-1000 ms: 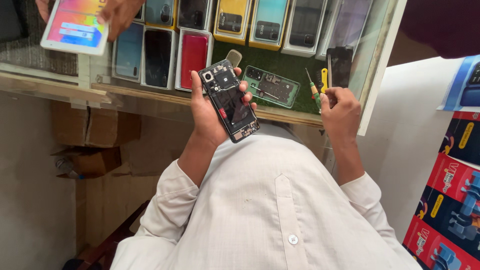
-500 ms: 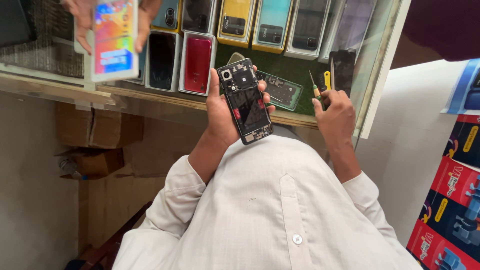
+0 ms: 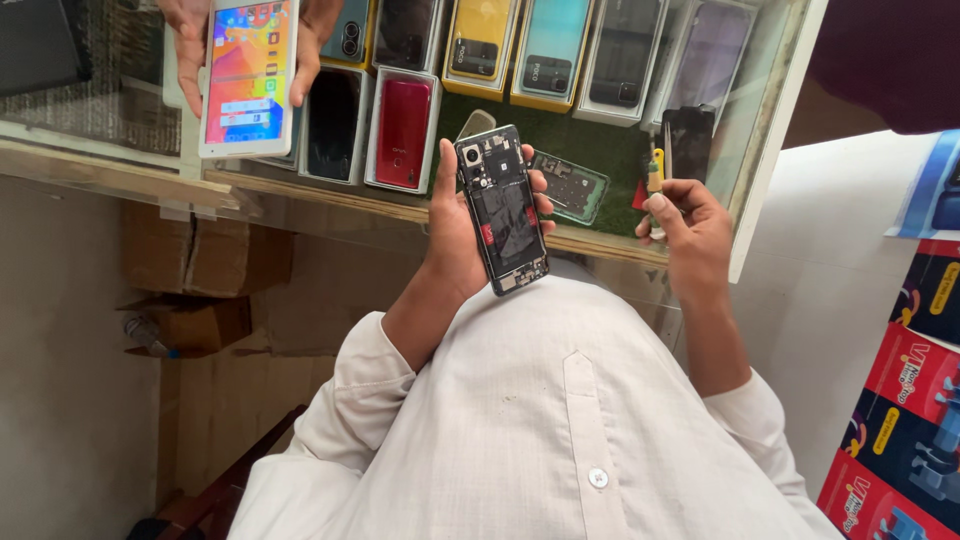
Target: The person uses a screwdriver to remove screws from the back of a disassembled smartphone, then removes a small metal bracket and continues unscrewing internal components. The phone remains open on the work surface throughout the clip.
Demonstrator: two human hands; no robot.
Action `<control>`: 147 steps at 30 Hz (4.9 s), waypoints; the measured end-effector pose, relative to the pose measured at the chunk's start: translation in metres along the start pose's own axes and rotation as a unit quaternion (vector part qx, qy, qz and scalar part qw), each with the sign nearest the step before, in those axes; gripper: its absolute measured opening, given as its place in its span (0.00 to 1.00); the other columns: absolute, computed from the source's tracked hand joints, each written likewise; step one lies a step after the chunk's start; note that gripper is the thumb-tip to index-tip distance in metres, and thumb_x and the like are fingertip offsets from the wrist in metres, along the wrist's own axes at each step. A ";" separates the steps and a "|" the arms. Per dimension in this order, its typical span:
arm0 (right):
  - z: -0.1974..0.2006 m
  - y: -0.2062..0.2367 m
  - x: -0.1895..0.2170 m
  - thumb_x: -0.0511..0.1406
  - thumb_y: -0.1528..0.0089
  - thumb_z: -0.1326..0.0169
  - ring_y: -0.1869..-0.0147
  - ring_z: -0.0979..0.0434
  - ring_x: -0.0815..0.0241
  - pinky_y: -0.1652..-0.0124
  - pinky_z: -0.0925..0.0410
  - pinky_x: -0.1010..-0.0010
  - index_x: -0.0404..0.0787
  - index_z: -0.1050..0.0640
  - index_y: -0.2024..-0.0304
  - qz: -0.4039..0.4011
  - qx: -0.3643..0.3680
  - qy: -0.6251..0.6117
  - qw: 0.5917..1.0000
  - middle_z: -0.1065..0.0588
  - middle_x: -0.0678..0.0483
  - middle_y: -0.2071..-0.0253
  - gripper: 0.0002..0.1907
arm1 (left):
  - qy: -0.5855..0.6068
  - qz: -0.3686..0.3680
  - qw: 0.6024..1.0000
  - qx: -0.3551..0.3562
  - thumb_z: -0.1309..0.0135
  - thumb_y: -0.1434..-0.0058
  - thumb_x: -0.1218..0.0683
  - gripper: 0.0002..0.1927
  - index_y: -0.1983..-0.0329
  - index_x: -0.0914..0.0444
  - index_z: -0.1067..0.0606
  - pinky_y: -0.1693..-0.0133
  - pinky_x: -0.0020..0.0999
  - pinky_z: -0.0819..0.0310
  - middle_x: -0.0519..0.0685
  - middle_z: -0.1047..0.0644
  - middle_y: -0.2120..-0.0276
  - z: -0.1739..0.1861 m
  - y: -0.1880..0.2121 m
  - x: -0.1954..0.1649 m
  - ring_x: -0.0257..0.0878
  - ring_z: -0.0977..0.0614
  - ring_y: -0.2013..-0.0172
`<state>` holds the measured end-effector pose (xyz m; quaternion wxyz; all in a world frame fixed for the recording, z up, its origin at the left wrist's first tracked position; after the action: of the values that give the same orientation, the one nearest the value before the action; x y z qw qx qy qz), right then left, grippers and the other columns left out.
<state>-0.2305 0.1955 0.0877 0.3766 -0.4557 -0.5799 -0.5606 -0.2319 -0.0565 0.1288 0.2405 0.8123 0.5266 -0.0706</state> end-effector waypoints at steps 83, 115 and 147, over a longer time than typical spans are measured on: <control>-0.161 -0.077 0.004 0.34 0.33 0.40 0.68 0.25 0.63 0.67 0.30 0.71 0.37 0.17 0.50 0.032 0.091 0.317 0.943 0.22 0.48 0.69 0.10 | -0.222 0.058 0.960 -0.161 0.61 0.38 0.23 0.38 0.50 0.59 0.26 0.70 0.31 0.26 0.46 0.23 0.70 0.148 -0.063 -0.050 0.35 0.20 0.74; -0.309 -0.086 -0.029 0.34 0.38 0.33 0.67 0.23 0.66 0.67 0.31 0.73 0.37 0.16 0.56 0.006 -0.088 0.276 0.957 0.19 0.51 0.66 0.10 | -0.269 0.236 0.930 -0.088 0.62 0.34 0.26 0.36 0.52 0.60 0.24 0.70 0.32 0.27 0.46 0.24 0.71 0.238 -0.094 -0.187 0.36 0.22 0.74; -0.313 -0.158 -0.016 0.32 0.37 0.36 0.75 0.25 0.71 0.75 0.34 0.78 0.34 0.18 0.58 0.129 -0.039 0.243 0.960 0.22 0.54 0.68 0.08 | -0.177 0.266 0.946 -0.054 0.63 0.34 0.26 0.42 0.47 0.67 0.24 0.68 0.34 0.20 0.50 0.21 0.69 0.237 -0.172 -0.192 0.39 0.17 0.71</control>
<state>-0.3992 -0.1103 0.0520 0.5576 -0.3909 -0.3846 -0.6232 -0.4359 -0.2674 -0.0620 0.3835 0.8830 0.2433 -0.1181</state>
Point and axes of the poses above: each hand's wrist, its own y-axis away from the middle knuckle, its own z-axis out of the back of the hand, x = y × z, the point moved 7 cm from there along -y, towards the middle knuckle
